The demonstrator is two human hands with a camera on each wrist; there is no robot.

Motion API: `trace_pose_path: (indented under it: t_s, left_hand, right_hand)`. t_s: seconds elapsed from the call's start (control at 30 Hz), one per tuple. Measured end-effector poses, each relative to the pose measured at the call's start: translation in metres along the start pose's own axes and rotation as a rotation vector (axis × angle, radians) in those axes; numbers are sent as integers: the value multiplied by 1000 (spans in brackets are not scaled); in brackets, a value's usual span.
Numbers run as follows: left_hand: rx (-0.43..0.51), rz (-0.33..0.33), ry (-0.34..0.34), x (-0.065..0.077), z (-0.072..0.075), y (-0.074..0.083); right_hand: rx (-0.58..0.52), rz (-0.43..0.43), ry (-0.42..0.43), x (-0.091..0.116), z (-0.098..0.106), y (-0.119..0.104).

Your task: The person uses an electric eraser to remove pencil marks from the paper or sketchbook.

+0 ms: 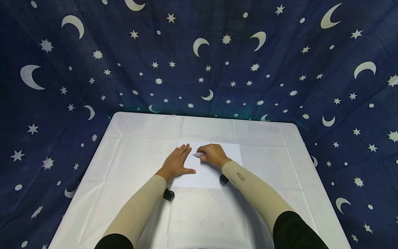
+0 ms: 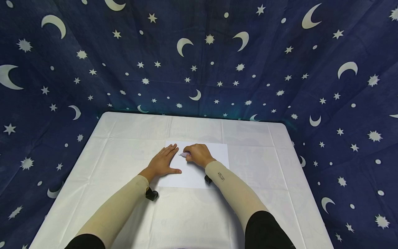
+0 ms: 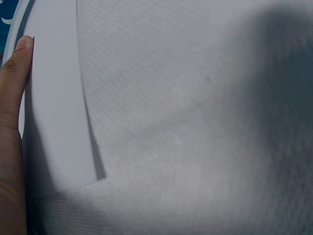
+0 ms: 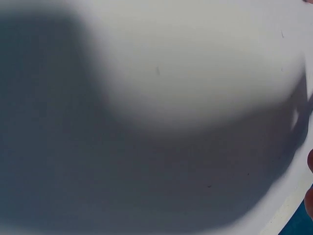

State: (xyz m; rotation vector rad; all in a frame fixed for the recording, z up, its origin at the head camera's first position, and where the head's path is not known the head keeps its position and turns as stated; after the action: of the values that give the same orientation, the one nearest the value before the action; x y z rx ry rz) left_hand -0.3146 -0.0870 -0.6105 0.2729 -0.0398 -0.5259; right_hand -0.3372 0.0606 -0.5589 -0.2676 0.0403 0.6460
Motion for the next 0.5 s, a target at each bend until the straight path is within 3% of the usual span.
trace_pose_path:
  t_s: [0.5]
  left_hand:
    - [-1, 33, -27, 0, -1, 0]
  right_hand:
    - [-19, -38, 6, 9, 6, 15]
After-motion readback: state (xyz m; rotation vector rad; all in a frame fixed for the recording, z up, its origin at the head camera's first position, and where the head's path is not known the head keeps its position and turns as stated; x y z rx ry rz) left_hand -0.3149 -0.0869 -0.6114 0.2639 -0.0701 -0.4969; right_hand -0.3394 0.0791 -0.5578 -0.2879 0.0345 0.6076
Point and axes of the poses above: each hand's wrist, its own x-axis away from the middle knuckle, its own z-axis out of the back of the hand, y = z × x, the point moved 6 cm from there along -x, towards the middle knuckle, and after that the axes turned 2 degrees about y, right-handed, at the moved point
